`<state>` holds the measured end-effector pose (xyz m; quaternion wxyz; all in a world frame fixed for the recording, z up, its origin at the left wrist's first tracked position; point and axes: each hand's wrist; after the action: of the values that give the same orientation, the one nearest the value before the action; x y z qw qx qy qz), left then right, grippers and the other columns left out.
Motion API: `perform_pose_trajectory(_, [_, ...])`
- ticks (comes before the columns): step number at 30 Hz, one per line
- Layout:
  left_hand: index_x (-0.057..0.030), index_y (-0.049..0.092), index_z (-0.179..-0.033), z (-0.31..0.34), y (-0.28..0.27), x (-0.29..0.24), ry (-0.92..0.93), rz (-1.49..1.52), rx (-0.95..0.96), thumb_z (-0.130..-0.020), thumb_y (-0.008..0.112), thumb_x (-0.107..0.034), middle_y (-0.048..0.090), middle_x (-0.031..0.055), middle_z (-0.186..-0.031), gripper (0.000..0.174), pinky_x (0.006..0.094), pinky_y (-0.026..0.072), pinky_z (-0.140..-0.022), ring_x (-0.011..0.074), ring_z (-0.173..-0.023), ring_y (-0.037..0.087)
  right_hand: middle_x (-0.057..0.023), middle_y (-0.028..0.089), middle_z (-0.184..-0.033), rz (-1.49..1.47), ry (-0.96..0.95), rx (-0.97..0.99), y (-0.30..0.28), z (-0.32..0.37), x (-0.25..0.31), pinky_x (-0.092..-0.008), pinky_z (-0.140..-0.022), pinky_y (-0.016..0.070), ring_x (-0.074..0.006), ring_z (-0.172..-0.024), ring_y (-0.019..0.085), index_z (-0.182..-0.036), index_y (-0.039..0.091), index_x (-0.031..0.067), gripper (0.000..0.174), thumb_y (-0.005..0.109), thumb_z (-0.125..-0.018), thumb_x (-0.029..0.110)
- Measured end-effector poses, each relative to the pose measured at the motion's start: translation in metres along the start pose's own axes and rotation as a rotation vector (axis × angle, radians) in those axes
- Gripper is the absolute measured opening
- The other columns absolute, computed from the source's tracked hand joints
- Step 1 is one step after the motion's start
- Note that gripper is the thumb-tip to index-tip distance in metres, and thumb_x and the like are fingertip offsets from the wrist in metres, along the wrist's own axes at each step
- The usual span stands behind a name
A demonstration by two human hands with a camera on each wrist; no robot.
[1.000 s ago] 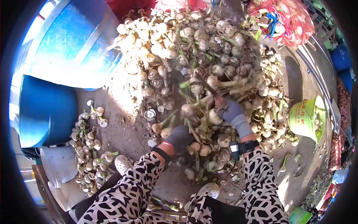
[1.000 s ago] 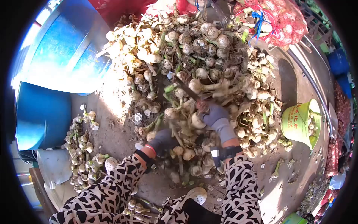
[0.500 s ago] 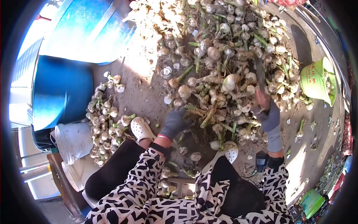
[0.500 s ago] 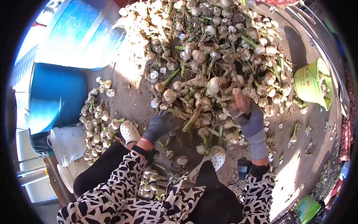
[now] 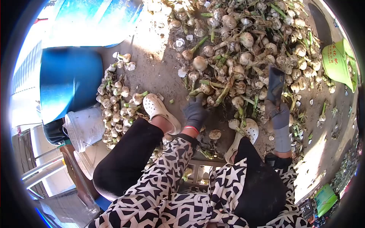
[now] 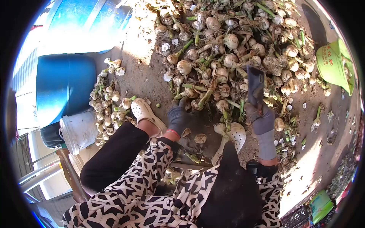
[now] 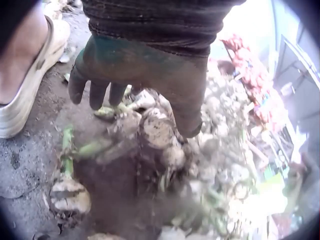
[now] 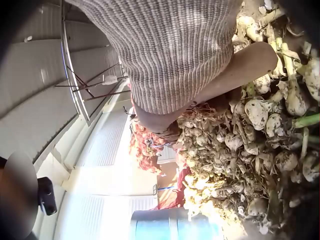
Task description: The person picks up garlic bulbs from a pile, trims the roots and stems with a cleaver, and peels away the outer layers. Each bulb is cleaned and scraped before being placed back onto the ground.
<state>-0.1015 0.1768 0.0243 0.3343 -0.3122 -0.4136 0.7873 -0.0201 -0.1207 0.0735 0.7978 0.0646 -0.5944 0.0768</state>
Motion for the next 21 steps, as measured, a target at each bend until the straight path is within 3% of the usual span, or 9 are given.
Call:
perform_pose_trajectory(3, [-0.0216, 0.051, -0.131, 0.016, 0.003, -0.024, 0.001, -0.057, -0.110, -0.065, 0.074, -0.050, 0.045, 0.0175, -0.134, 0.076, 0.0533, 0.0257, -0.107, 0.0393, -0.128, 0.036, 0.0007, 0.065, -0.085, 0.323, -0.257, 0.052, 0.011, -0.009, -0.005, -0.0237, -0.061, 0.0468, -0.0057, -0.069, 0.055, -0.110, 0.064, 0.0023, 0.024, 0.067, -0.087, 0.008])
perform_pose_trajectory(7, [-0.0182, 0.055, -0.125, 0.001, 0.069, -0.003, 0.119, -0.111, -0.415, -0.061, 0.074, -0.050, 0.033, 0.0174, -0.145, 0.074, 0.0586, 0.0170, -0.109, 0.0385, -0.137, 0.024, 0.0012, 0.065, -0.092, 0.065, -0.052, 0.152, 0.011, -0.017, -0.047, -0.0213, -0.061, 0.0441, -0.0047, -0.072, 0.055, -0.115, 0.062, 0.0007, 0.026, 0.064, -0.088, 0.004])
perform_pose_trajectory(8, [-0.0179, 0.054, -0.126, -0.003, 0.066, -0.009, 0.044, -0.102, -0.337, -0.060, 0.074, -0.049, 0.033, 0.0169, -0.145, 0.075, 0.0583, 0.0168, -0.110, 0.0384, -0.137, 0.024, 0.0007, 0.065, -0.090, 0.294, -0.249, 0.116, 0.017, -0.018, -0.046, -0.0216, -0.061, 0.0442, -0.0050, -0.073, 0.055, -0.114, 0.062, -0.0003, 0.026, 0.062, -0.089, 0.003])
perform_pose_trajectory(11, [-0.0177, 0.054, -0.125, -0.003, 0.043, -0.019, -0.034, -0.027, -0.253, -0.057, 0.076, -0.046, 0.032, 0.0162, -0.146, 0.077, 0.0582, 0.0166, -0.110, 0.0390, -0.137, 0.024, -0.0013, 0.066, -0.090, 0.069, -0.158, 0.183, 0.025, -0.015, -0.032, -0.0233, -0.063, 0.0461, -0.0063, -0.073, 0.056, -0.114, 0.062, -0.0008, 0.025, 0.062, -0.089, 0.003])
perform_pose_trajectory(13, [-0.0178, 0.054, -0.125, 0.004, 0.031, -0.016, -0.032, 0.030, -0.232, -0.055, 0.078, -0.043, 0.032, 0.0159, -0.147, 0.078, 0.0583, 0.0167, -0.109, 0.0396, -0.137, 0.023, -0.0039, 0.068, -0.090, 0.331, -0.321, 0.186, 0.024, -0.015, -0.021, -0.0249, -0.064, 0.0480, -0.0077, -0.074, 0.058, -0.112, 0.062, -0.0011, 0.025, 0.065, -0.087, 0.003])
perform_pose_trajectory(15, [-0.0165, 0.052, -0.124, 0.024, 0.021, -0.005, 0.142, 0.247, -0.297, -0.054, 0.080, -0.040, 0.041, 0.0171, -0.139, 0.079, 0.0538, 0.0260, -0.107, 0.0399, -0.131, 0.034, -0.0082, 0.069, -0.089, 0.386, -0.419, 0.170, 0.026, -0.009, -0.013, -0.0262, -0.064, 0.0499, -0.0138, -0.074, 0.064, -0.104, 0.064, -0.0001, 0.020, 0.067, -0.086, 0.008])
perform_pose_trajectory(16, [-0.0139, 0.049, -0.125, 0.024, 0.028, 0.003, 0.276, 0.751, -0.244, -0.060, 0.082, -0.025, 0.052, 0.0138, -0.126, 0.074, 0.0436, 0.0391, -0.101, 0.0311, -0.120, 0.049, -0.0098, 0.069, -0.086, 0.497, -0.447, 0.176, 0.022, -0.003, -0.003, -0.0267, -0.063, 0.0502, -0.0170, -0.073, 0.066, -0.101, 0.064, 0.0011, 0.017, 0.068, -0.085, 0.008])
perform_pose_trajectory(17, [-0.0086, 0.042, -0.130, 0.057, -0.020, -0.024, 0.220, 1.251, 0.046, -0.072, 0.077, 0.003, 0.056, 0.0065, -0.115, 0.069, 0.0298, 0.0477, -0.093, 0.0143, -0.108, 0.054, -0.0106, 0.067, -0.083, 0.534, -0.488, 0.199, 0.027, 0.006, 0.023, -0.0290, -0.062, 0.0507, -0.0209, -0.071, 0.065, -0.098, 0.064, 0.0030, 0.017, 0.068, -0.083, 0.009])
perform_pose_trajectory(21, [-0.0040, 0.035, -0.136, 0.087, -0.070, -0.070, 0.396, 1.348, 0.373, -0.072, 0.079, -0.008, 0.048, 0.0089, -0.130, 0.077, 0.0309, 0.0466, -0.095, 0.0174, -0.115, 0.051, -0.0089, 0.061, -0.079, 0.730, -0.740, 0.169, 0.024, 0.027, 0.058, -0.0359, -0.062, 0.0493, -0.0281, -0.070, 0.061, -0.098, 0.065, 0.0087, 0.029, 0.072, -0.069, 0.010])
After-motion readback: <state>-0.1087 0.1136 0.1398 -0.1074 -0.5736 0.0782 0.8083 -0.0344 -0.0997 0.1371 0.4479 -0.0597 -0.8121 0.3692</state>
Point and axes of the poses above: each hand's wrist, its own z-axis away from the middle knuckle, its own y-axis out of the palm, x = y × z
